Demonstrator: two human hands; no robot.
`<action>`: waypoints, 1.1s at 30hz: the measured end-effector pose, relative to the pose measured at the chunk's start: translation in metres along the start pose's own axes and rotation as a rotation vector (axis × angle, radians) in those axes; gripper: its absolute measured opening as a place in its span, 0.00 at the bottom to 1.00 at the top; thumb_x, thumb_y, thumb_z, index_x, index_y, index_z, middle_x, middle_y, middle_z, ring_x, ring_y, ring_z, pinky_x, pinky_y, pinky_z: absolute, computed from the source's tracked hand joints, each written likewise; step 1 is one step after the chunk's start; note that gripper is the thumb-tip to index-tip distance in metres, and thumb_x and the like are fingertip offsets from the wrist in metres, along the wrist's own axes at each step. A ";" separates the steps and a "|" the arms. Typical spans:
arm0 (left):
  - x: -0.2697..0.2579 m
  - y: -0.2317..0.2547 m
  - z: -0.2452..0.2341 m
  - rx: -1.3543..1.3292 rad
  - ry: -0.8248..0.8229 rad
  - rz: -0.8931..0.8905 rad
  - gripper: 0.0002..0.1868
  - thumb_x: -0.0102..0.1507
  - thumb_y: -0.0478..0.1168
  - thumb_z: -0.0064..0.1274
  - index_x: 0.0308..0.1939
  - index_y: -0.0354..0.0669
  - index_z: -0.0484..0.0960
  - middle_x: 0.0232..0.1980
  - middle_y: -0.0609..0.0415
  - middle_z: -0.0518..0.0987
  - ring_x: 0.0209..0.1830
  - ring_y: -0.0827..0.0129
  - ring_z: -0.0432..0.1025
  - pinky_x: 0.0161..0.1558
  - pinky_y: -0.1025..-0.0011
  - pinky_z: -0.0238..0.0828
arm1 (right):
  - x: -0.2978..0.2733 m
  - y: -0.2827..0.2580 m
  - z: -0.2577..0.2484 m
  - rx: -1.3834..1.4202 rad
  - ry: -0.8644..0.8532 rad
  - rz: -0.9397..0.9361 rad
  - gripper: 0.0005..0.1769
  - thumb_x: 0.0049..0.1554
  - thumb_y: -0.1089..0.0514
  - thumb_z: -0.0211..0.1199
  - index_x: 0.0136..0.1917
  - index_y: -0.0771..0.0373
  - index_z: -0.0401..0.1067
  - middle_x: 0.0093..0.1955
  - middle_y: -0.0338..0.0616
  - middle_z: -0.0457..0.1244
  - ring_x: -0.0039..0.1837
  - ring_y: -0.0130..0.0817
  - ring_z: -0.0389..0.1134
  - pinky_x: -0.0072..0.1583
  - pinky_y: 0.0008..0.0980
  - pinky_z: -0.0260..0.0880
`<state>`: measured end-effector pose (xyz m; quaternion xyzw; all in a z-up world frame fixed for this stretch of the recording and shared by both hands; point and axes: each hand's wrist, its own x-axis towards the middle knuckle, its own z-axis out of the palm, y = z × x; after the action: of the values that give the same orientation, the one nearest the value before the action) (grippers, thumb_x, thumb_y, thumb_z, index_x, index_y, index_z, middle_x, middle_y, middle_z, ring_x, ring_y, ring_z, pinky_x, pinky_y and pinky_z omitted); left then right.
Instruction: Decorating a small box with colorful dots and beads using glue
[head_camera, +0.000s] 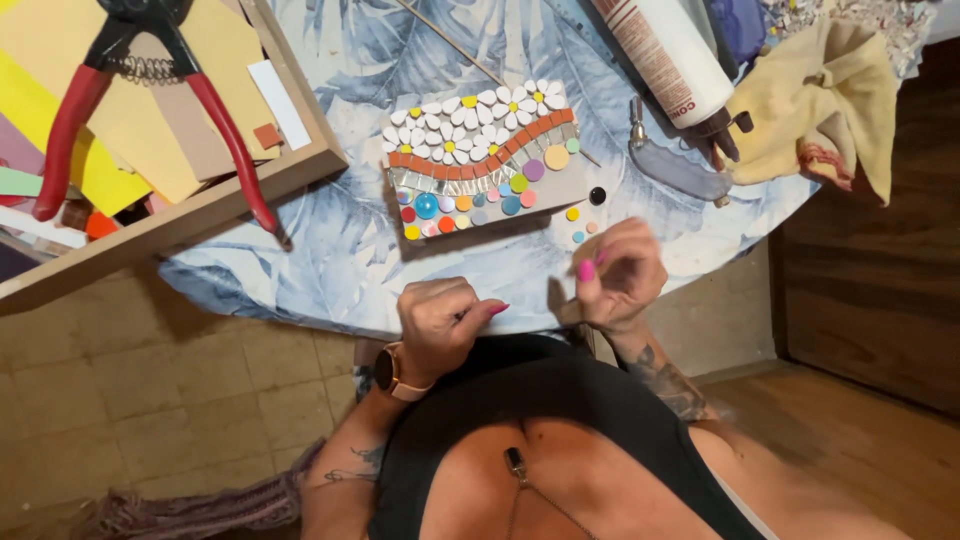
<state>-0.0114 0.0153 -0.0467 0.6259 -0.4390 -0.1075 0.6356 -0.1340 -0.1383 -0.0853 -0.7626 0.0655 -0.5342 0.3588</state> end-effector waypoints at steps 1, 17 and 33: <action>-0.003 -0.001 -0.001 0.002 0.003 0.004 0.23 0.55 0.40 0.51 0.09 0.43 0.59 0.07 0.57 0.58 0.06 0.63 0.56 0.12 0.77 0.56 | -0.010 0.004 -0.003 0.002 0.000 -0.005 0.13 0.48 0.60 0.58 0.30 0.65 0.56 0.28 0.44 0.51 0.30 0.32 0.52 0.34 0.29 0.56; -0.001 0.001 -0.002 -0.052 0.040 -0.007 0.24 0.62 0.41 0.33 0.09 0.47 0.59 0.07 0.56 0.59 0.05 0.61 0.56 0.11 0.74 0.56 | 0.033 -0.035 0.019 -0.025 -0.257 -0.200 0.20 0.44 0.65 0.58 0.16 0.58 0.54 0.15 0.39 0.48 0.17 0.33 0.47 0.22 0.25 0.50; 0.009 0.005 0.002 0.005 -0.052 0.073 0.16 0.58 0.42 0.43 0.16 0.44 0.66 0.11 0.56 0.59 0.12 0.63 0.60 0.17 0.74 0.59 | 0.022 0.025 -0.052 -0.532 -0.286 0.160 0.08 0.48 0.64 0.61 0.41 0.67 0.66 0.35 0.47 0.59 0.36 0.41 0.59 0.40 0.33 0.61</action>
<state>-0.0089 0.0088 -0.0389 0.6080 -0.4782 -0.0997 0.6259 -0.1624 -0.1926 -0.0747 -0.8896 0.2119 -0.3556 0.1930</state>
